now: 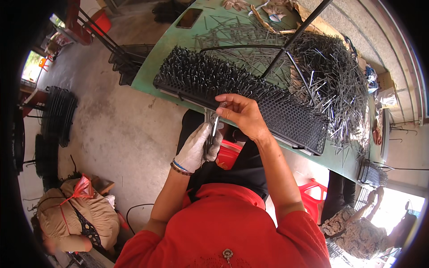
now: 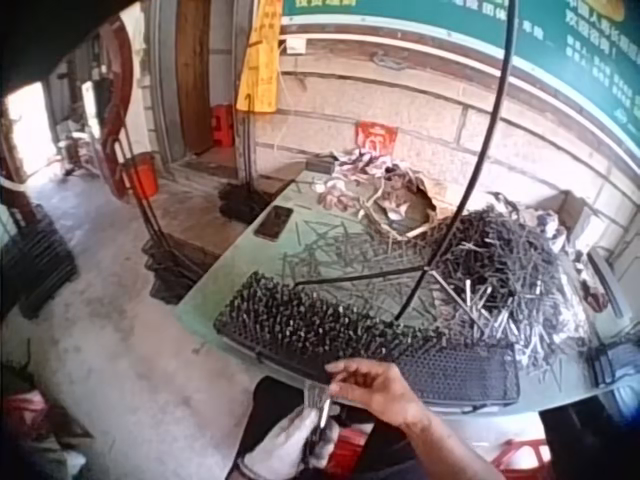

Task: The recorder inserts metal pins into a perforated block and trims them using pliers at a workbench.

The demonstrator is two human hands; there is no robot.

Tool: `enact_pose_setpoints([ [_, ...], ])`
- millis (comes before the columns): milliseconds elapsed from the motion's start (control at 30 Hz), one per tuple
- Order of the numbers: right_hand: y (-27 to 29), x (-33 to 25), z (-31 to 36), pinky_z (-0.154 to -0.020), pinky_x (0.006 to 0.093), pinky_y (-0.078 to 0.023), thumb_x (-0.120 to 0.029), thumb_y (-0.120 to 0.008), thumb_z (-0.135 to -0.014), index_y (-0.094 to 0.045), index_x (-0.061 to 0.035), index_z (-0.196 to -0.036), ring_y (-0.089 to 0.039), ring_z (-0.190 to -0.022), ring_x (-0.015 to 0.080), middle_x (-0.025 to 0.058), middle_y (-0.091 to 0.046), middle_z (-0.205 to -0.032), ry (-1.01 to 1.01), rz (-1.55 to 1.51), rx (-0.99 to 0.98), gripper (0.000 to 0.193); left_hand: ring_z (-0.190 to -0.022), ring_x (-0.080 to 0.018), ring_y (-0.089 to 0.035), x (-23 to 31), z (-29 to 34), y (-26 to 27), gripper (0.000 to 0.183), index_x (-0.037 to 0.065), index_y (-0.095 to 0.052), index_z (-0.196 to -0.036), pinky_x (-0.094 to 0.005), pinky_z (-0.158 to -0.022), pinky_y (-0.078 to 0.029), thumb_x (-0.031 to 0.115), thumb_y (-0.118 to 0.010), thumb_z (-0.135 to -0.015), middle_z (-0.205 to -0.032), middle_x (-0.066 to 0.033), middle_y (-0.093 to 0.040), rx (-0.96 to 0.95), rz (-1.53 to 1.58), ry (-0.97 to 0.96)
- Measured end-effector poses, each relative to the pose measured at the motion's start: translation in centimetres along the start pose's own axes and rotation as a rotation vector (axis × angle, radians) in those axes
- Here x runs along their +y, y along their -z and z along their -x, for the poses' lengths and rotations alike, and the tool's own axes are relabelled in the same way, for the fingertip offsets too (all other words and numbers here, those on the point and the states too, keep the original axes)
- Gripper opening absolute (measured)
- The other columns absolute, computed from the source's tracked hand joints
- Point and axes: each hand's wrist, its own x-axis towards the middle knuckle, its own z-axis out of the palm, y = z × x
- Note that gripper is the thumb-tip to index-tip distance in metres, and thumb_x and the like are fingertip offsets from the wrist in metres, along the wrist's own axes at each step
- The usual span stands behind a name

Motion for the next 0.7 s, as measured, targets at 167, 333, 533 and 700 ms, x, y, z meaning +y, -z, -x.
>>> enact_pose_setpoints([
  [167, 0.0, 0.7, 0.4, -0.068, 0.0213, -0.047, -0.008, -0.076, -0.083, -0.065, 0.0004, -0.114, -0.057, -0.073, 0.0071, 0.0007, -0.064, -0.084, -0.033, -0.033, 0.065, 0.033, -0.053, -0.006, -0.053, -0.4, -0.2, 0.0, 0.028, 0.01, -0.054, -0.107, -0.0195, -0.042, -0.042, 0.037, -0.05, -0.1, -0.076, 0.0, -0.059, 0.037, 0.063, -0.06],
  [333, 0.1, 0.9, 1.2, -0.067, 0.0214, -0.048, -0.008, -0.072, -0.086, -0.069, -0.0003, -0.106, -0.057, -0.07, 0.0071, 0.0006, -0.065, -0.082, -0.018, -0.007, 0.123, 0.022, -0.054, -0.0069, -0.054, -1.1, -0.6, 0.7, 0.03, 0.01, -0.054, -0.109, -0.0202, -0.043, -0.042, 0.038, -0.052, -0.099, -0.077, -0.0001, -0.059, 0.081, 0.114, -0.089],
  [533, 0.3, -2.1, 0.3, -0.068, 0.0217, -0.049, -0.009, -0.065, -0.093, -0.068, 0.0009, -0.108, -0.058, -0.072, 0.0075, 0.0013, -0.065, -0.088, 0.261, 0.214, 0.338, 0.019, -0.054, -0.0069, -0.054, -0.9, -0.5, 1.9, 0.023, 0.009, -0.053, -0.11, -0.0202, -0.043, -0.043, 0.028, -0.056, -0.097, -0.077, -0.0002, -0.06, 0.07, 0.094, -0.077],
  [700, -0.2, -2.1, -1.5, -0.067, 0.0224, -0.048, -0.008, -0.062, -0.094, -0.067, 0.0015, -0.107, -0.058, -0.073, 0.0087, 0.0036, -0.062, -0.088, 0.487, 0.597, 0.39, 0.017, -0.056, -0.0058, -0.055, -0.7, -0.3, 1.6, 0.018, 0.008, -0.054, -0.11, -0.0191, -0.044, -0.045, 0.019, -0.058, -0.096, -0.078, 0.0002, -0.06, 0.056, 0.027, -0.005],
])
